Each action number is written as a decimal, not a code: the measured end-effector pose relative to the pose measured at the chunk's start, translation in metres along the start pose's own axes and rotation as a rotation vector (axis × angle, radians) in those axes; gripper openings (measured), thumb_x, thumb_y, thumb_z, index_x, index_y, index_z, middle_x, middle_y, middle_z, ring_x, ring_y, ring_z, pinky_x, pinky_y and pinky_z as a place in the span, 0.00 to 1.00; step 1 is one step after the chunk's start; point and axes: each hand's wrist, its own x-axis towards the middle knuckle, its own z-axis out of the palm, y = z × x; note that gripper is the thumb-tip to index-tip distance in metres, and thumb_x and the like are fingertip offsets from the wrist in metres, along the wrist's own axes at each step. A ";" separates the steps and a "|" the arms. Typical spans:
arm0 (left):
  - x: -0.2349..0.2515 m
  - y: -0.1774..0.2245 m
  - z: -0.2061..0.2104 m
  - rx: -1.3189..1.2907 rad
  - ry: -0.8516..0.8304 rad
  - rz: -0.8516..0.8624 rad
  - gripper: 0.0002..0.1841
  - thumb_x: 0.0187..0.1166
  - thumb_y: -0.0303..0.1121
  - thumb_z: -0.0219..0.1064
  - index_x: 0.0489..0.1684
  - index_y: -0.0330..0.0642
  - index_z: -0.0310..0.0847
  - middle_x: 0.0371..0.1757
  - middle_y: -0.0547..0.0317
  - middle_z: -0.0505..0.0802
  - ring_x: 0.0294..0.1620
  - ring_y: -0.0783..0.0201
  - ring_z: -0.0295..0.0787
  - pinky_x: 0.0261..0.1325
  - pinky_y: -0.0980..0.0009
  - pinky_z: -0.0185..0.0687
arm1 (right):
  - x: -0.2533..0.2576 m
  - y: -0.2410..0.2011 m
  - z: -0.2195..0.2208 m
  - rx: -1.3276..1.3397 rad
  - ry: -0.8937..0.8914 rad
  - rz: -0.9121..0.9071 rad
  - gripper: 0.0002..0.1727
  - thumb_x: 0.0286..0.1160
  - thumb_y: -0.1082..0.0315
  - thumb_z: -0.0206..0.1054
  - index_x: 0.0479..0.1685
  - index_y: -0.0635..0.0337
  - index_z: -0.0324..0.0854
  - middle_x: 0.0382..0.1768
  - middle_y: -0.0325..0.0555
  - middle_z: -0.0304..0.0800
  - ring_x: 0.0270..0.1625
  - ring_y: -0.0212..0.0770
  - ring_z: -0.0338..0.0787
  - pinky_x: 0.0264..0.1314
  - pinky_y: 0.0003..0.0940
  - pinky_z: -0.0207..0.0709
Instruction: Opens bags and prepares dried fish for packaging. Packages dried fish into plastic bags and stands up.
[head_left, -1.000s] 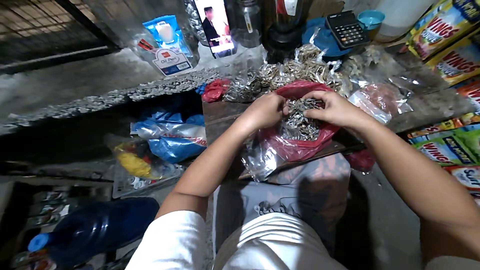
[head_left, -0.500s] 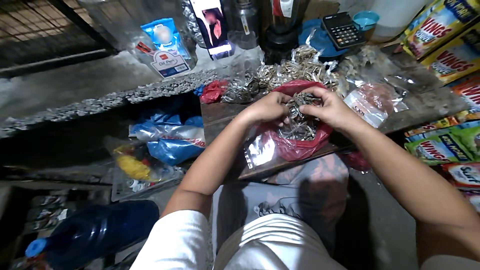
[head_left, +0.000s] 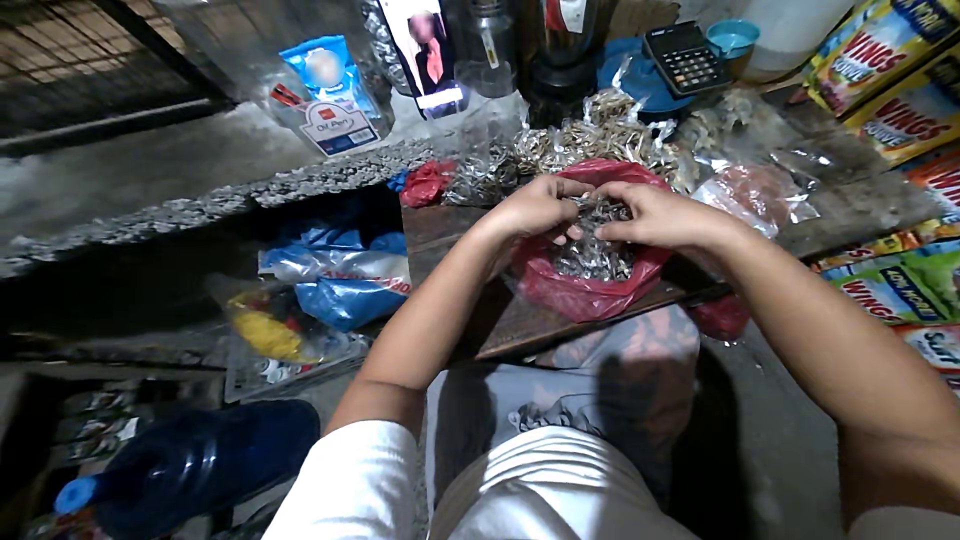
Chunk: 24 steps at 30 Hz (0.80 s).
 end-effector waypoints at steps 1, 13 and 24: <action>0.000 0.000 0.000 0.001 0.011 0.004 0.22 0.85 0.19 0.54 0.77 0.33 0.72 0.39 0.56 0.89 0.23 0.75 0.81 0.27 0.80 0.80 | 0.000 -0.001 -0.002 -0.005 -0.003 -0.001 0.28 0.81 0.66 0.69 0.78 0.67 0.70 0.68 0.66 0.82 0.69 0.58 0.84 0.74 0.59 0.72; -0.002 0.005 0.005 0.075 -0.002 0.025 0.24 0.83 0.20 0.59 0.80 0.34 0.71 0.40 0.53 0.91 0.23 0.75 0.81 0.27 0.80 0.78 | 0.009 -0.012 0.002 -0.441 -0.077 -0.013 0.12 0.83 0.69 0.64 0.54 0.64 0.90 0.51 0.65 0.87 0.59 0.65 0.86 0.63 0.67 0.74; -0.006 0.001 0.000 0.086 0.002 0.051 0.13 0.83 0.20 0.60 0.62 0.32 0.79 0.31 0.60 0.89 0.21 0.77 0.81 0.27 0.81 0.79 | 0.005 -0.016 0.001 -0.268 0.139 -0.153 0.14 0.84 0.65 0.66 0.59 0.63 0.88 0.55 0.60 0.91 0.60 0.58 0.89 0.66 0.64 0.76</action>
